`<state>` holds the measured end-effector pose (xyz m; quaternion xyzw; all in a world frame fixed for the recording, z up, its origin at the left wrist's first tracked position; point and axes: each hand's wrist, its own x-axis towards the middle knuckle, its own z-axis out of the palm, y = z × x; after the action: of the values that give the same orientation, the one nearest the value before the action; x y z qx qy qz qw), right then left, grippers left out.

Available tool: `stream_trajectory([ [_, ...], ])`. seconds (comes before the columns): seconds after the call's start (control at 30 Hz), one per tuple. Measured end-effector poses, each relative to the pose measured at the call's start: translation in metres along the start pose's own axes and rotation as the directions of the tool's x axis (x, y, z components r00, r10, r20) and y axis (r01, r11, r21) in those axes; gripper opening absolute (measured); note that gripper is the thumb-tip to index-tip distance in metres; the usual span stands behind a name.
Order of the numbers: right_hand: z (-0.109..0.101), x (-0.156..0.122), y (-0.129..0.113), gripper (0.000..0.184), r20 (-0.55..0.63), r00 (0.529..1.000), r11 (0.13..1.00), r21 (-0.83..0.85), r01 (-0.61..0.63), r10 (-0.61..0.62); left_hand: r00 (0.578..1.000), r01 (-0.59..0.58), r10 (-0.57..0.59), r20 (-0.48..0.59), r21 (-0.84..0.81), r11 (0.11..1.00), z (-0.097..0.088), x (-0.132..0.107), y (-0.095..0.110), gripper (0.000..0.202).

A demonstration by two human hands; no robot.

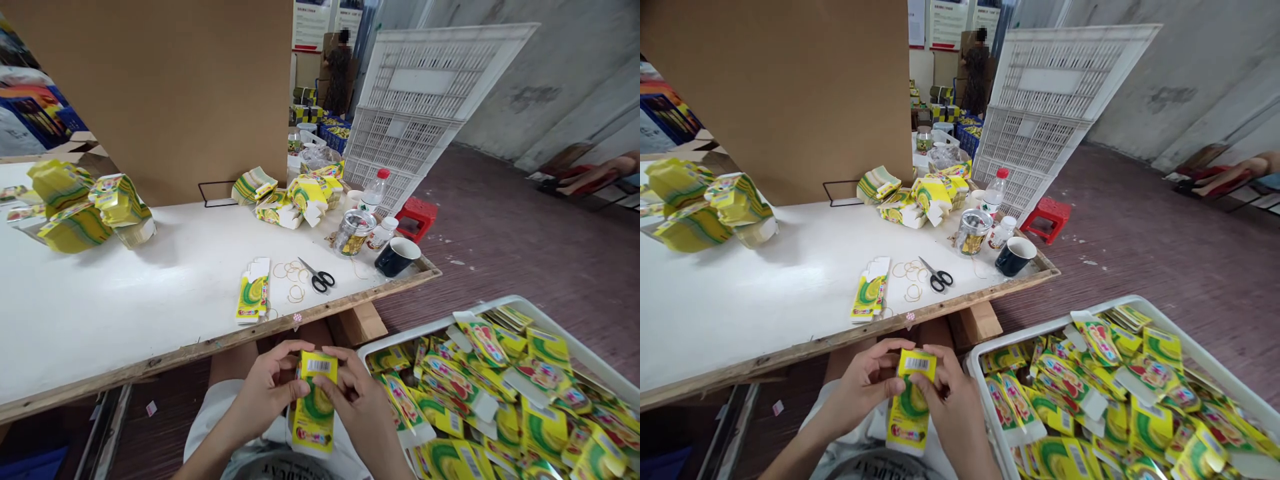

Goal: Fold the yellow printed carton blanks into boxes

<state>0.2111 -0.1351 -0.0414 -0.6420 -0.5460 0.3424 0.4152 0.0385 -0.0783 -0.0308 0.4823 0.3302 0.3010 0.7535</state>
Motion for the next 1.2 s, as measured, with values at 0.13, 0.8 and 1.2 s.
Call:
stream_trajectory([
  [0.13, -0.003, 0.001, -0.002, 0.023, -0.123, 0.984, 0.991, -0.029, 0.129, -0.132, 0.999, -0.030, 0.028, 0.038, 0.037, 0.999, 0.010, -0.002, 0.000, 0.046],
  [0.8, -0.025, 0.000, -0.005, 0.007, -0.275, 0.887, 0.902, -0.332, 0.276, -0.372, 0.691, 0.279, 0.430, -0.580, 0.764, 0.582, -0.091, 0.044, 0.017, 0.011],
  [1.2, 0.010, -0.006, -0.020, 0.028, -0.293, 0.919, 0.964, -0.045, 0.261, -0.263, 0.975, -0.181, 0.216, -0.060, 0.357, 0.916, 0.013, -0.013, 0.006, 0.022],
])
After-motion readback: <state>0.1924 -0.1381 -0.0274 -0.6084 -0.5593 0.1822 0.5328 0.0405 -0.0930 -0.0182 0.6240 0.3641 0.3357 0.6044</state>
